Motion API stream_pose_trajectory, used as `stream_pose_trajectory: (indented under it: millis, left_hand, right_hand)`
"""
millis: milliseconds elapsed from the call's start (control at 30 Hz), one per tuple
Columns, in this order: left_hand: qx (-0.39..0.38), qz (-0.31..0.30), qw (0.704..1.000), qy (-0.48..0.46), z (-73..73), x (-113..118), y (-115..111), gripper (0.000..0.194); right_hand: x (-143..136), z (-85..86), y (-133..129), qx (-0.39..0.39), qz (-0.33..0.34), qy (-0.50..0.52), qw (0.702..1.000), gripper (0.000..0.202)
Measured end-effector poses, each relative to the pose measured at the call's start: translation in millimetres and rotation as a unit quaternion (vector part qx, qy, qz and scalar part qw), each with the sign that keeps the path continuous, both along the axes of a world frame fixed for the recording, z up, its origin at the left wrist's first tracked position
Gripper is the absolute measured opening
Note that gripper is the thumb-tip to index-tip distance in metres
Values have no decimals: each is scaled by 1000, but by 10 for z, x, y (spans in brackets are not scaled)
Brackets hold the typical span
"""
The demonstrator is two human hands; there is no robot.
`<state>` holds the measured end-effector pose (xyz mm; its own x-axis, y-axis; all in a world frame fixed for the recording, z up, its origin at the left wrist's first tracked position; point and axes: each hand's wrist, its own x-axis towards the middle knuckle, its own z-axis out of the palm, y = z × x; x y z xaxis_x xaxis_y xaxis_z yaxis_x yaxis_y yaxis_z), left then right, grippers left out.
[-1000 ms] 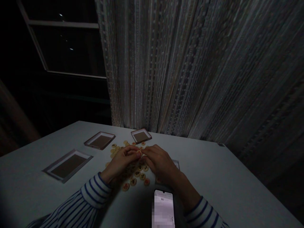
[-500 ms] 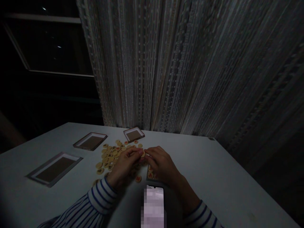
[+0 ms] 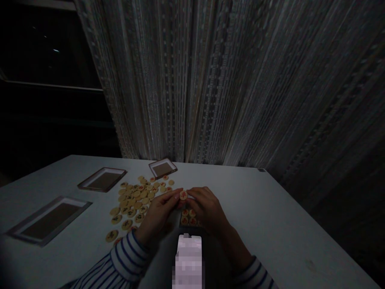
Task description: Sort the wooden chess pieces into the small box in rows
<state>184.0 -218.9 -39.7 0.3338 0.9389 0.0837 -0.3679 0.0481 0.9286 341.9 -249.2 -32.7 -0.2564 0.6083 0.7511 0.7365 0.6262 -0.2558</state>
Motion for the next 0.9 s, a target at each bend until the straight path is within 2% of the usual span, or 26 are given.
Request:
stream_pose_trajectory:
  millis: [200, 533, 700, 900]
  left_hand:
    - [-6, 29, 999, 32, -107, 37, 11, 35]
    - [-23, 19, 1000, 6, -140, 61, -18, 23]
    - [-21, -2, 1000, 8, -161, 66, -22, 24]
    - [27, 75, 992, 99, -205, 56, 15, 20]
  right_hand:
    - [5, -72, -19, -3, -9, -25, 1000, 18]
    - [44, -195, -27, -48, -16, -46, 998, 23]
    - [56, -248, -13, -65, -26, -48, 996, 24]
    - [142, -199, -27, -38, -48, -47, 997, 20]
